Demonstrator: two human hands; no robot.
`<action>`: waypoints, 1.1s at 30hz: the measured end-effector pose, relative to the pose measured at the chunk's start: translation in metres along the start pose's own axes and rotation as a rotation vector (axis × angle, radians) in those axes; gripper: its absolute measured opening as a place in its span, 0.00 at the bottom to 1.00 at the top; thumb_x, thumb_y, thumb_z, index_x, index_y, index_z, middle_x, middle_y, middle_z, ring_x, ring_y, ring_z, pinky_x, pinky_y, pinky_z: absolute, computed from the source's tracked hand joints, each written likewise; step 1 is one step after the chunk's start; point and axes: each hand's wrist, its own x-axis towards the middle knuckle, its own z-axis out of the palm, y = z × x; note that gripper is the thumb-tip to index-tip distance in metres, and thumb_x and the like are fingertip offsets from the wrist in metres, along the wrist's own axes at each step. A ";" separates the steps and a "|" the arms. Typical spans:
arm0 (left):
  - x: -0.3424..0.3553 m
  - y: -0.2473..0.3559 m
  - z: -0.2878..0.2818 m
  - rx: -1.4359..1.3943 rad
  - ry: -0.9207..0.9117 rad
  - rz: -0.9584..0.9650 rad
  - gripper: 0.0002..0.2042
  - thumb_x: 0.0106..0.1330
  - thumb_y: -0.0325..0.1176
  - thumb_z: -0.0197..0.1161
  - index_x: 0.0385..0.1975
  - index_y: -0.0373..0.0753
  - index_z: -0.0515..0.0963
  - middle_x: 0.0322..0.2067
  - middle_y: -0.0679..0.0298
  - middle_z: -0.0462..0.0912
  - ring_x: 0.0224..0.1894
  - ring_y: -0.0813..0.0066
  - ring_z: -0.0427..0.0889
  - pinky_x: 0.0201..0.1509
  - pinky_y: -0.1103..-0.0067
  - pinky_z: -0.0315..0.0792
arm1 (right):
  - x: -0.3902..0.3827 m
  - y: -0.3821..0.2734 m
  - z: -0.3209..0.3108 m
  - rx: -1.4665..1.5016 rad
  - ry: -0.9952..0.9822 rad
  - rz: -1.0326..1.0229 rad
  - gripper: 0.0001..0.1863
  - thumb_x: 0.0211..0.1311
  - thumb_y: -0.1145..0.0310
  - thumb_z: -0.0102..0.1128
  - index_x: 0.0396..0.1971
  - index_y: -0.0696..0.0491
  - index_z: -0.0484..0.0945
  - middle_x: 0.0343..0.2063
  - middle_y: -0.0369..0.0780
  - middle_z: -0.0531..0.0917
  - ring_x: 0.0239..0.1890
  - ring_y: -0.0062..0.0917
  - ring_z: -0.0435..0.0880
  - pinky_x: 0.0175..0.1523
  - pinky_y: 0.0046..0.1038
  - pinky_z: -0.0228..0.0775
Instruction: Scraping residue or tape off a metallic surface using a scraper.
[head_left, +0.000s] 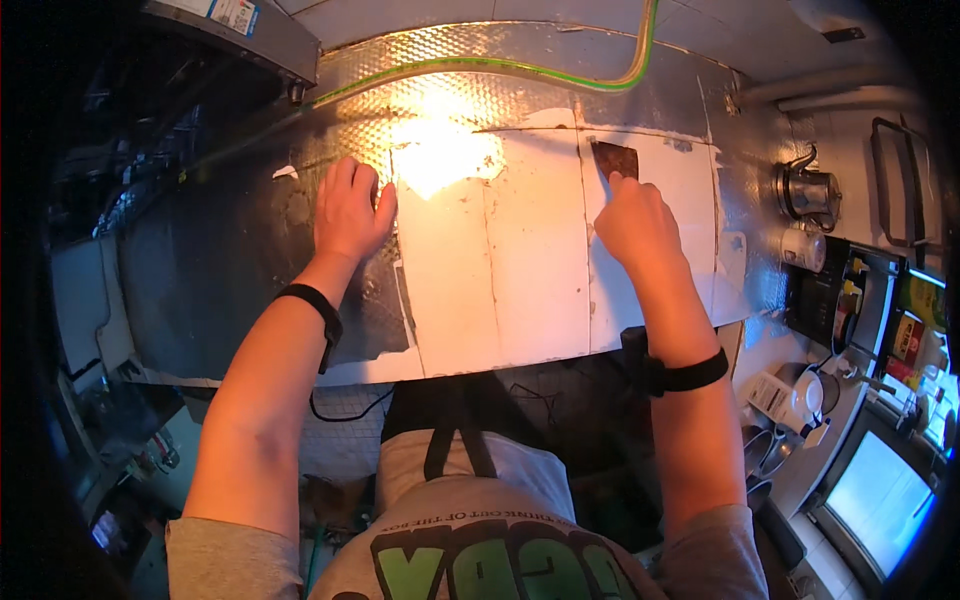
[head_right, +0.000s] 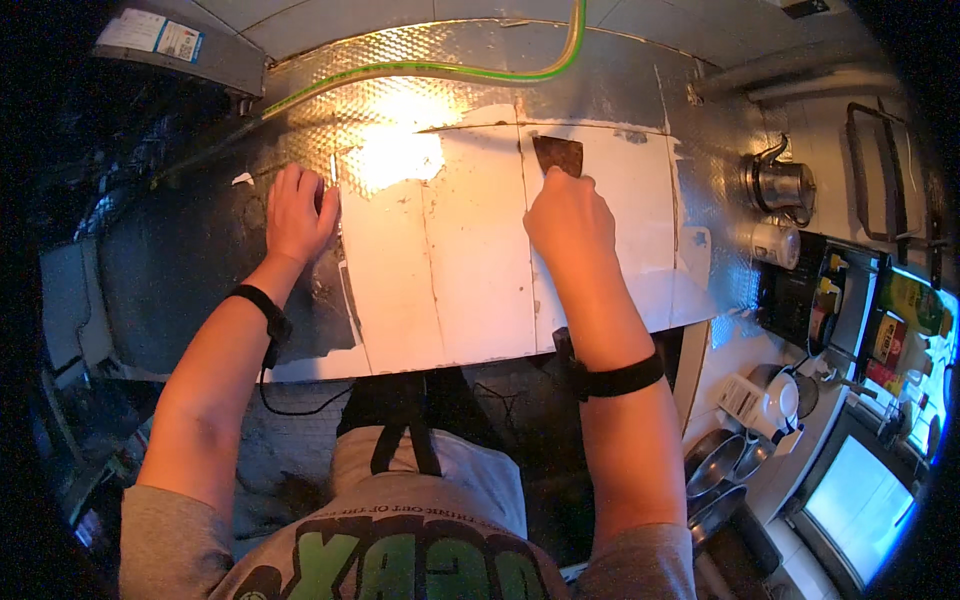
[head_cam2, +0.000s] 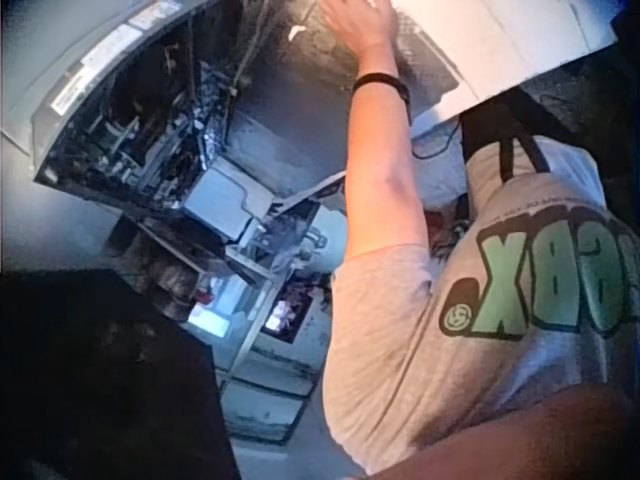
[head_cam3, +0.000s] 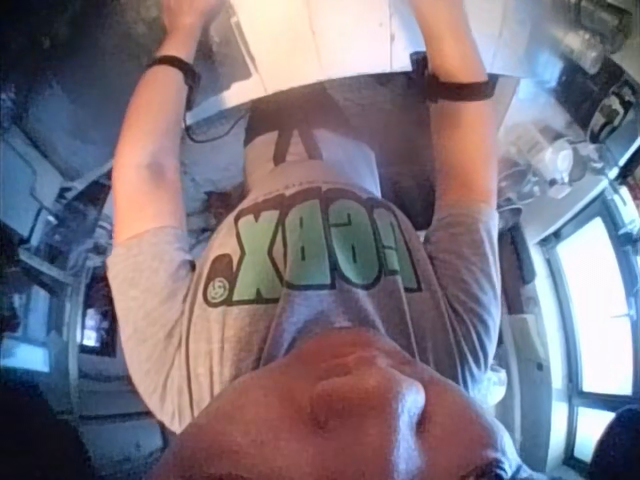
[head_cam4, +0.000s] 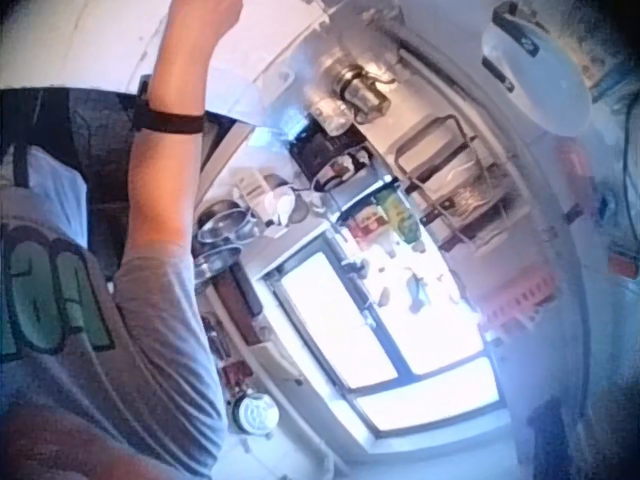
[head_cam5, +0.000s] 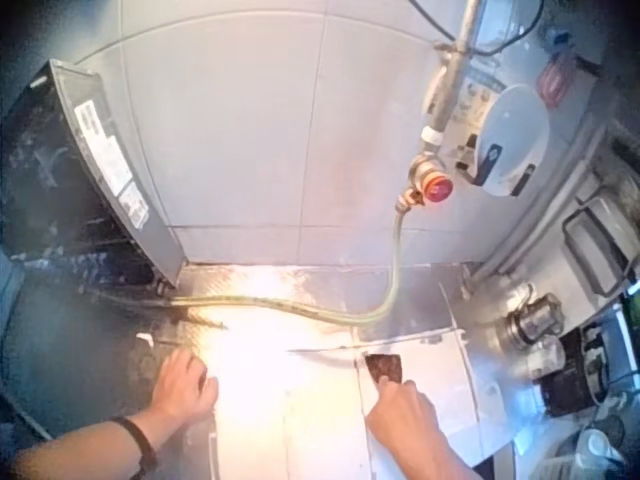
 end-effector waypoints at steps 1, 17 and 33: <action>-0.001 -0.001 0.000 0.006 -0.006 -0.003 0.12 0.66 0.40 0.65 0.32 0.39 0.73 0.38 0.55 0.72 0.47 0.51 0.74 0.53 0.59 0.70 | -0.002 0.001 0.000 -0.008 -0.008 0.003 0.18 0.67 0.72 0.55 0.55 0.60 0.81 0.50 0.60 0.82 0.48 0.55 0.88 0.54 0.47 0.83; 0.001 -0.001 0.002 0.033 0.000 0.005 0.12 0.66 0.40 0.65 0.31 0.40 0.73 0.38 0.56 0.72 0.46 0.52 0.73 0.51 0.60 0.69 | 0.010 0.011 0.013 -0.086 0.084 -0.091 0.27 0.68 0.72 0.53 0.67 0.56 0.76 0.42 0.59 0.85 0.45 0.54 0.89 0.52 0.46 0.83; 0.001 0.001 -0.001 0.023 0.003 -0.003 0.12 0.66 0.40 0.65 0.31 0.39 0.72 0.37 0.56 0.72 0.47 0.51 0.74 0.53 0.59 0.70 | 0.011 0.008 0.014 -0.106 0.040 -0.123 0.22 0.69 0.70 0.55 0.60 0.61 0.79 0.45 0.59 0.85 0.42 0.52 0.90 0.48 0.45 0.85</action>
